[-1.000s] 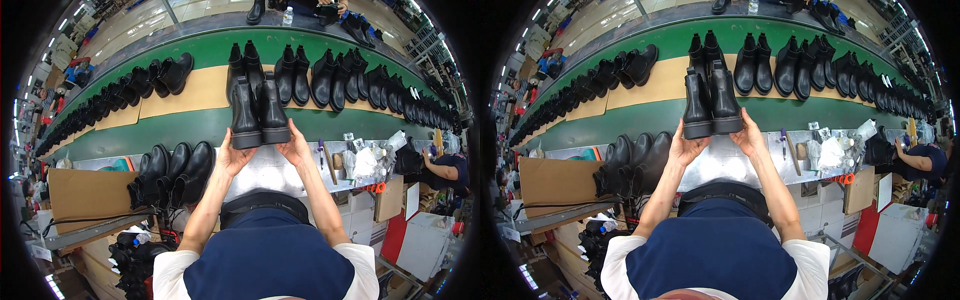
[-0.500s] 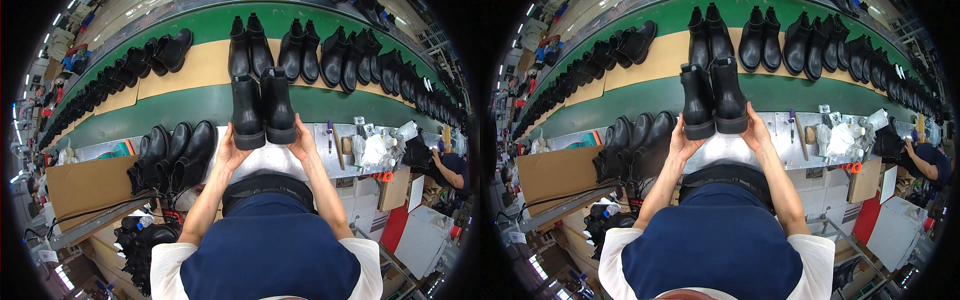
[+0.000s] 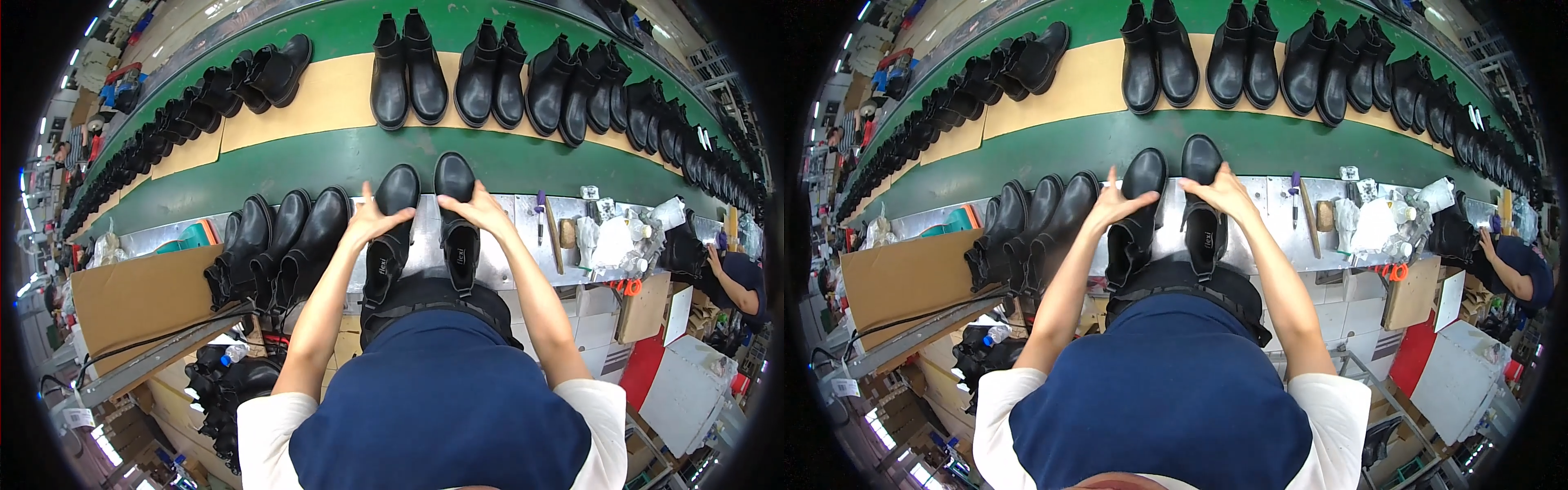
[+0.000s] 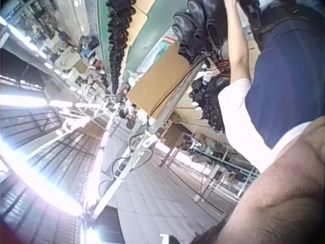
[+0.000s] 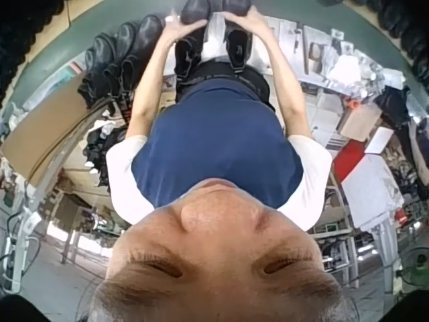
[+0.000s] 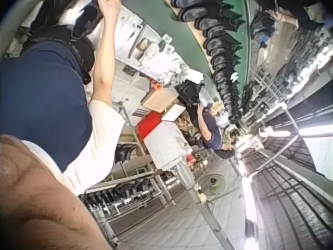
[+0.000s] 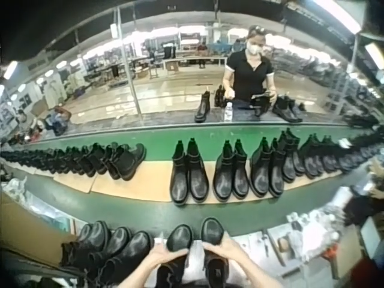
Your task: Inspecting, cleaning, and marking black leather boots in a shoe manufacturing facility.
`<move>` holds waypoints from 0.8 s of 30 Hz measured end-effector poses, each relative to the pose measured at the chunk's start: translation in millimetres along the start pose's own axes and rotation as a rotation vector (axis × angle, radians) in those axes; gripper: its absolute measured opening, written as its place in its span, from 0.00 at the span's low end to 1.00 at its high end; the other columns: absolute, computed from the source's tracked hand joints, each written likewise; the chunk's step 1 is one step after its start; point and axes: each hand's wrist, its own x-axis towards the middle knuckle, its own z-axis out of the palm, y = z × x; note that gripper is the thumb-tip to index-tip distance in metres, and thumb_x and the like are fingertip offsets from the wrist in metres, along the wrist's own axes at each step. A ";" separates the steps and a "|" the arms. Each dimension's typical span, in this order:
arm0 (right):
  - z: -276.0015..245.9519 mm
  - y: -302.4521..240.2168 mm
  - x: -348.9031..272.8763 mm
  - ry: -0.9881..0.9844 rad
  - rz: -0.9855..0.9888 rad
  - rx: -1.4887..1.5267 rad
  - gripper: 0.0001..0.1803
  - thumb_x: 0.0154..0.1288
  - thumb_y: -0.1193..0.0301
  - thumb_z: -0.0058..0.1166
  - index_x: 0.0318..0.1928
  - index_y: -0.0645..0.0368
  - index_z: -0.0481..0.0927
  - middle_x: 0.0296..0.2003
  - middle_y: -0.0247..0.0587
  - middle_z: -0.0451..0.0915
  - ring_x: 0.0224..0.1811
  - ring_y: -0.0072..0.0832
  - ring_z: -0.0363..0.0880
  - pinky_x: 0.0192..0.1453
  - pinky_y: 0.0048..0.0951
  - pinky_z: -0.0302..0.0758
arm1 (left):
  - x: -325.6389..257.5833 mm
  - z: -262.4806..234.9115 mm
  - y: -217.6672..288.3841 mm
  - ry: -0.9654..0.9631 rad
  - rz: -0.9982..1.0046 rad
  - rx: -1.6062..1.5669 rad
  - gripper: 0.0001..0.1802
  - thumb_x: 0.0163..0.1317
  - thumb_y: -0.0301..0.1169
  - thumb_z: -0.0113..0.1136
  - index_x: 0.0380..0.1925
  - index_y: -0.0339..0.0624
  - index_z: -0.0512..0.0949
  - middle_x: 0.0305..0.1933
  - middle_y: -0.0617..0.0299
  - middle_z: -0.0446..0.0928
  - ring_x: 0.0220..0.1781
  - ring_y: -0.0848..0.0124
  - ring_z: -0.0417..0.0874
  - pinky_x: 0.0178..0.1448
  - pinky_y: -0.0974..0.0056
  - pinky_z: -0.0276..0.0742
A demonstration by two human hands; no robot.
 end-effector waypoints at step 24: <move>-21.9 -53.0 -70.8 -0.624 -0.060 1.482 0.35 0.60 0.54 0.52 0.58 0.68 0.64 0.53 0.58 0.70 0.50 0.41 0.76 0.51 0.37 0.77 | -68.6 -28.0 46.5 -1.036 0.399 -1.647 0.36 0.61 0.47 0.50 0.61 0.31 0.58 0.65 0.48 0.59 0.59 0.55 0.70 0.60 0.53 0.71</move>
